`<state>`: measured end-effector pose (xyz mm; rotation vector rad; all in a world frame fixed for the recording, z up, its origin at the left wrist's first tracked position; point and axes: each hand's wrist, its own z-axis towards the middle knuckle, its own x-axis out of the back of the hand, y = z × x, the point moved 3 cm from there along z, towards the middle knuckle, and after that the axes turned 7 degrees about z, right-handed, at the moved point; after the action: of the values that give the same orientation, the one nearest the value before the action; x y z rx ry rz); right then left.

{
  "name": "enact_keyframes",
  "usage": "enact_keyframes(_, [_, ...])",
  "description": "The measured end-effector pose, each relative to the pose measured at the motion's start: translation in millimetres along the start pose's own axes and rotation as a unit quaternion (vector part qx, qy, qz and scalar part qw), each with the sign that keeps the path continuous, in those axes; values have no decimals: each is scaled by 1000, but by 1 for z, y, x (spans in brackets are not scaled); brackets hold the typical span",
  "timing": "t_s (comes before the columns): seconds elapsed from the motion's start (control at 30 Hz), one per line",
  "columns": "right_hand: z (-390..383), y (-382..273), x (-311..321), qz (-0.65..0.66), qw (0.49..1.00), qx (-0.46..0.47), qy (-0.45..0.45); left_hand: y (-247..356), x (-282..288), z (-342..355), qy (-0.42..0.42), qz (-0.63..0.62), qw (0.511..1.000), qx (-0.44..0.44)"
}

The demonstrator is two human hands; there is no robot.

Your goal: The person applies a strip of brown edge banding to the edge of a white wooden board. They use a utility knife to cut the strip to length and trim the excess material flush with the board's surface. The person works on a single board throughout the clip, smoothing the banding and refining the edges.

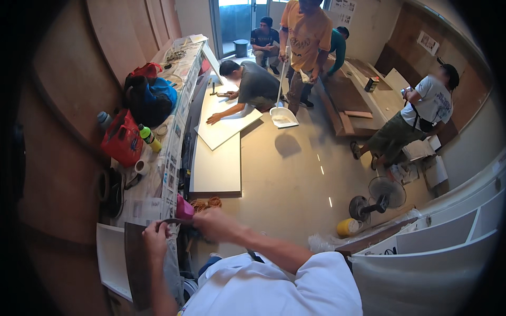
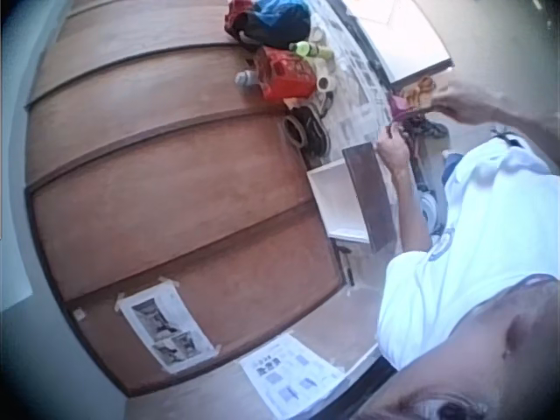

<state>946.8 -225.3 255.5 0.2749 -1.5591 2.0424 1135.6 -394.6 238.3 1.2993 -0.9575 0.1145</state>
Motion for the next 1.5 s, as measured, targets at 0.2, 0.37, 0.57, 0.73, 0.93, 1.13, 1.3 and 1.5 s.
enact_keyframes(0.2, [15,-39,-91,-92,994,-58,-17,-45,6,32,0,-90,996,-16])
enact_keyframes(0.37, [16,-31,-40,-91,988,-128,-15,-58,71,10,-118,-212,970,-17])
enact_keyframes(0.57, [6,-55,-88,-237,958,-120,-111,-50,83,-12,-214,-133,965,-71])
enact_keyframes(0.73, [9,-54,-124,-135,977,-158,-38,-45,64,-15,-258,-110,956,-88])
enact_keyframes(0.93, [10,-49,-126,-188,952,-235,49,-47,35,1,-202,-64,962,-173])
enact_keyframes(1.13, [32,-46,-147,-229,922,-302,75,-28,25,18,-104,35,964,-240])
enact_keyframes(1.3, [49,-48,-134,-227,928,-285,74,-5,17,31,-90,66,968,-226])
enact_keyframes(1.5, [41,-19,-94,-148,948,-257,119,9,11,60,-239,-83,954,-162])
